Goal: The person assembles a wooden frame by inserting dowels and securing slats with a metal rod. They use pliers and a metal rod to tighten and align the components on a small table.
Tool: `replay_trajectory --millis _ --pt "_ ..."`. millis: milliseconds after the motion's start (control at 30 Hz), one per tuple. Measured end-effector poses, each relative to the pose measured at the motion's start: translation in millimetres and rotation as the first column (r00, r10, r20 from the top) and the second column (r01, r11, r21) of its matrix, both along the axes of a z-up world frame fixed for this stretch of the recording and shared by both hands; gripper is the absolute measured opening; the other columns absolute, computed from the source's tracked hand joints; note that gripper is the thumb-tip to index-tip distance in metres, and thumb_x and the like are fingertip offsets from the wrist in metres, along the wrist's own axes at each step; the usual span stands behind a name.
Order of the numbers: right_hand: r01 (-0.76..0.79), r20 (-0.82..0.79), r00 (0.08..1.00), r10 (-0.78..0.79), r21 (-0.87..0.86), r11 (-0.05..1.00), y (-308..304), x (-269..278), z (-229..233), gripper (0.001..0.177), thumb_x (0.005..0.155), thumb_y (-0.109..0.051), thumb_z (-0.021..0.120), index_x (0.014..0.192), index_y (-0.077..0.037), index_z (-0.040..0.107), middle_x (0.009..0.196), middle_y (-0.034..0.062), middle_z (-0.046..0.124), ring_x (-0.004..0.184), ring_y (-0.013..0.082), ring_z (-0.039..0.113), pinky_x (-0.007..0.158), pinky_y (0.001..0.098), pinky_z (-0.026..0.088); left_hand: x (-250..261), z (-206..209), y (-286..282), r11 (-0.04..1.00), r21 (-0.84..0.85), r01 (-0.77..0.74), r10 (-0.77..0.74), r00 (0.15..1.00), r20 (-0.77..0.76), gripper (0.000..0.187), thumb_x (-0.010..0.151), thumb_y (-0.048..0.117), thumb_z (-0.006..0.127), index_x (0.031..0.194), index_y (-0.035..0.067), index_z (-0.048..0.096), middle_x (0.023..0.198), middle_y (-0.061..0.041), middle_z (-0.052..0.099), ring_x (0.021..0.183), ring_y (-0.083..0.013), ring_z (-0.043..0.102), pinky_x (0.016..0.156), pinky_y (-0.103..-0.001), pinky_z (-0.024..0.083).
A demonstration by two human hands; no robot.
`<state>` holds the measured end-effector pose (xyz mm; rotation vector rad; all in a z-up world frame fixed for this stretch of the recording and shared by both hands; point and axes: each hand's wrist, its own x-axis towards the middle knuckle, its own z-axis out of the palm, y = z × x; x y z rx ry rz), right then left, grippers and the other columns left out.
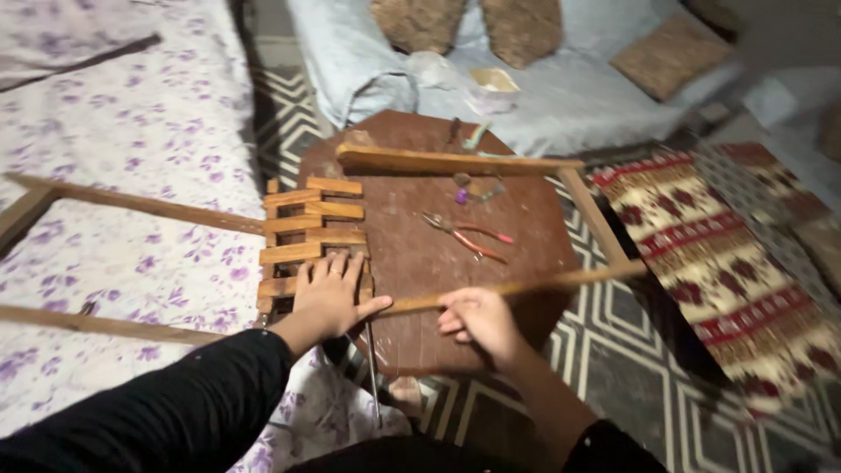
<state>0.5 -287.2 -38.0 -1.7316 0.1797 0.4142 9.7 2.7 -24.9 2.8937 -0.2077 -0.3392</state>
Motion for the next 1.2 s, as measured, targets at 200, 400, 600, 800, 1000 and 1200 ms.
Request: replay_trajectory --millis 200,400,600,800,1000,1200 --pt "0.054 0.374 0.927 0.024 -0.195 0.979 -47 149 -22 0.018 0.088 0.0 0.063 0.1 0.003 0.076 0.086 0.0085 0.075 0.073 0.0145 0.067 0.061 0.0278 0.052 3 -3 -12 0.987 -0.059 -0.151 0.16 0.969 0.187 0.081 0.091 0.076 0.044 0.144 0.015 0.049 0.143 -0.012 0.054 0.138 -0.0323 0.042 0.115 -0.052 0.026" --pt "0.242 0.645 0.688 0.331 -0.635 0.734 -88 275 -62 0.038 0.071 -0.02 0.084 0.106 -0.007 0.076 0.095 0.0178 0.074 0.085 0.0343 0.071 0.077 0.0415 0.055 24 -1 -18 0.901 -0.193 -0.388 0.424 0.883 0.203 0.048 0.099 0.052 0.049 0.128 0.014 0.058 0.127 -0.01 0.063 0.121 -0.0296 0.056 0.099 -0.058 0.038" --pt "0.172 0.617 0.625 0.478 -0.706 0.687 -89 311 -67 0.048 0.068 -0.031 0.094 0.108 -0.01 0.076 0.095 0.0175 0.074 0.088 0.0351 0.071 0.081 0.0426 0.056 37 4 -20 0.822 -0.179 -0.541 0.561 0.824 0.088 0.042 0.104 0.047 0.051 0.131 0.015 0.057 0.12 -0.013 0.066 0.118 -0.0318 0.059 0.1 -0.063 0.038" --pt "0.082 0.35 0.937 0.013 -0.254 0.964 -47 271 -28 0.042 0.081 -0.017 0.085 0.117 -0.001 0.069 0.107 0.0135 0.073 0.084 0.0214 0.071 0.071 0.0355 0.059 37 2 -21 0.79 -0.186 -0.584 0.601 0.797 0.051 0.049 0.091 0.04 0.07 0.128 0.013 0.056 0.113 -0.012 0.07 0.123 -0.0291 0.056 0.11 -0.057 0.033" --pt "-0.11 0.057 0.993 0.1 0.214 0.971 31 244 -4 0.054 0.084 -0.003 0.077 0.133 0.003 0.055 0.123 0.0166 0.063 0.099 0.021 0.071 0.085 0.0351 0.064 30 -12 -35 0.837 -0.107 -0.537 0.542 0.786 0.296 0.068 0.081 0.037 0.079 0.133 0.004 0.052 0.116 -0.016 0.064 0.121 -0.0364 0.052 0.111 -0.058 0.029" --pt "-0.306 -0.215 0.853 0.475 0.531 0.79 95 248 -19 0.05 0.09 0.006 0.066 0.138 -0.003 0.058 0.115 0.0144 0.065 0.105 0.0225 0.069 0.095 0.0317 0.059 26 -22 -47 0.822 -0.166 -0.544 0.558 0.714 0.424 0.058 0.083 0.03 0.075 0.133 0.008 0.056 0.117 -0.014 0.062 0.115 -0.0359 0.053 0.112 -0.055 0.031"
